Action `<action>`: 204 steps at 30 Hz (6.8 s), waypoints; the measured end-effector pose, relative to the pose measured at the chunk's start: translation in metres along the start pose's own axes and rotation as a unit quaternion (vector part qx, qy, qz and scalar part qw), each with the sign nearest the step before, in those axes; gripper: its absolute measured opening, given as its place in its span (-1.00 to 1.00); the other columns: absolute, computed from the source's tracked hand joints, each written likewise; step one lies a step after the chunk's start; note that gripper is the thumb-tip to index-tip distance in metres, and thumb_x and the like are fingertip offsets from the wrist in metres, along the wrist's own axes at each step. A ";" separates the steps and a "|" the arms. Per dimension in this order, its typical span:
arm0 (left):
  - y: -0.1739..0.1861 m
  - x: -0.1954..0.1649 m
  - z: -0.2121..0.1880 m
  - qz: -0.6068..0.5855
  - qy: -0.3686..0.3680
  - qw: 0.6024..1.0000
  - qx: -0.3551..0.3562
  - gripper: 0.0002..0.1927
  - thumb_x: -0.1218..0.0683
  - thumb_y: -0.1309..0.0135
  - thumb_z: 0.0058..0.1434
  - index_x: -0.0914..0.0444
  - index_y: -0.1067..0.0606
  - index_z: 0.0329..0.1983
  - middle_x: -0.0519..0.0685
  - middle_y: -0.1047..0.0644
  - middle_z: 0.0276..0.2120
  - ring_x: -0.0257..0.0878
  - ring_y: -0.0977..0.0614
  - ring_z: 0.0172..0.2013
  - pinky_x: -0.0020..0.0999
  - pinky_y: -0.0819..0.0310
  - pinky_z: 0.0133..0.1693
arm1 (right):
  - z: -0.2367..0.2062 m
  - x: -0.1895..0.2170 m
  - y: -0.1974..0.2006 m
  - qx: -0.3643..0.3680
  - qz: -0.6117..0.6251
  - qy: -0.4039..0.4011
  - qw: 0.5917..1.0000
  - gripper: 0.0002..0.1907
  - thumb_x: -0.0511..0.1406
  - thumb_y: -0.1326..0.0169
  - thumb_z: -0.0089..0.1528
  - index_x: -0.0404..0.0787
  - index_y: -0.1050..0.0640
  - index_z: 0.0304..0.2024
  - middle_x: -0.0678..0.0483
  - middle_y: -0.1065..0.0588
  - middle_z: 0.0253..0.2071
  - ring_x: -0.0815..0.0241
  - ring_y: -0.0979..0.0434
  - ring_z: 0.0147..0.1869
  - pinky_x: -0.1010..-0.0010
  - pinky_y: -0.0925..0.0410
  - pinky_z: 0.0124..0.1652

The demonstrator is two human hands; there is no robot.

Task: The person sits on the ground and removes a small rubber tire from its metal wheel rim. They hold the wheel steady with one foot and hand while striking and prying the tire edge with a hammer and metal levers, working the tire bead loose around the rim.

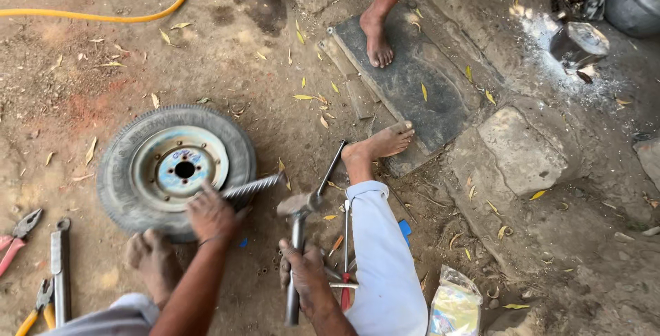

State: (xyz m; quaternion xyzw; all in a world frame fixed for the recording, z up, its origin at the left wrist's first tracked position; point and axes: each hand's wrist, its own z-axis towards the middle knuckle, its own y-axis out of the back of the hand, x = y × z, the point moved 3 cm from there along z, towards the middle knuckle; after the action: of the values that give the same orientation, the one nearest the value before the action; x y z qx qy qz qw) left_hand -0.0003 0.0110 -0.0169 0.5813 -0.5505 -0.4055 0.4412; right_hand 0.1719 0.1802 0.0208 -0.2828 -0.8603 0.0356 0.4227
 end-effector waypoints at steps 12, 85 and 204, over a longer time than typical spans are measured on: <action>-0.013 -0.088 0.021 -0.187 -0.239 0.951 -0.063 -0.66 -0.03 -0.24 0.12 0.17 -0.53 -0.07 0.03 -0.60 -0.06 -0.02 -0.57 0.05 -0.01 -0.42 0.09 | 0.043 0.085 0.076 -0.135 0.272 0.237 0.923 -0.67 -0.13 -0.03 0.35 -0.06 -0.29 -0.45 0.27 -0.22 -0.67 0.38 -0.20 -0.67 0.43 -0.23 -0.61; -0.056 0.000 -0.006 -0.133 -0.327 0.920 -0.170 -0.42 0.20 -0.09 0.11 0.10 -0.42 0.26 0.03 -0.43 0.26 -0.06 -0.38 0.32 -0.19 -0.18 0.35 | 0.039 -0.052 -0.036 0.037 0.143 -0.198 0.969 -0.57 -0.05 -0.26 0.25 0.03 -0.26 -0.42 0.29 -0.20 -0.66 0.42 -0.19 -0.67 0.50 -0.15 -0.62; -0.063 0.062 -0.006 0.031 -0.147 0.970 -0.190 0.16 -0.59 0.04 0.06 0.41 -0.25 0.39 0.35 -0.32 0.30 0.28 -0.28 0.31 0.14 -0.05 0.35 | 0.008 -0.006 -0.003 0.110 0.271 -0.152 0.944 -0.70 -0.15 -0.08 0.33 0.00 -0.31 -0.45 0.29 -0.17 -0.65 0.44 -0.15 -0.66 0.51 -0.17 -0.60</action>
State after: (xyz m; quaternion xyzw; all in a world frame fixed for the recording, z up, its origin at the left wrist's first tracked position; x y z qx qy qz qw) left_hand 0.0274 -0.0504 -0.0744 0.4032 -0.5398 -0.5700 0.4703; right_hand 0.1677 0.1758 0.0124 -0.4479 -0.7961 0.2857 0.2896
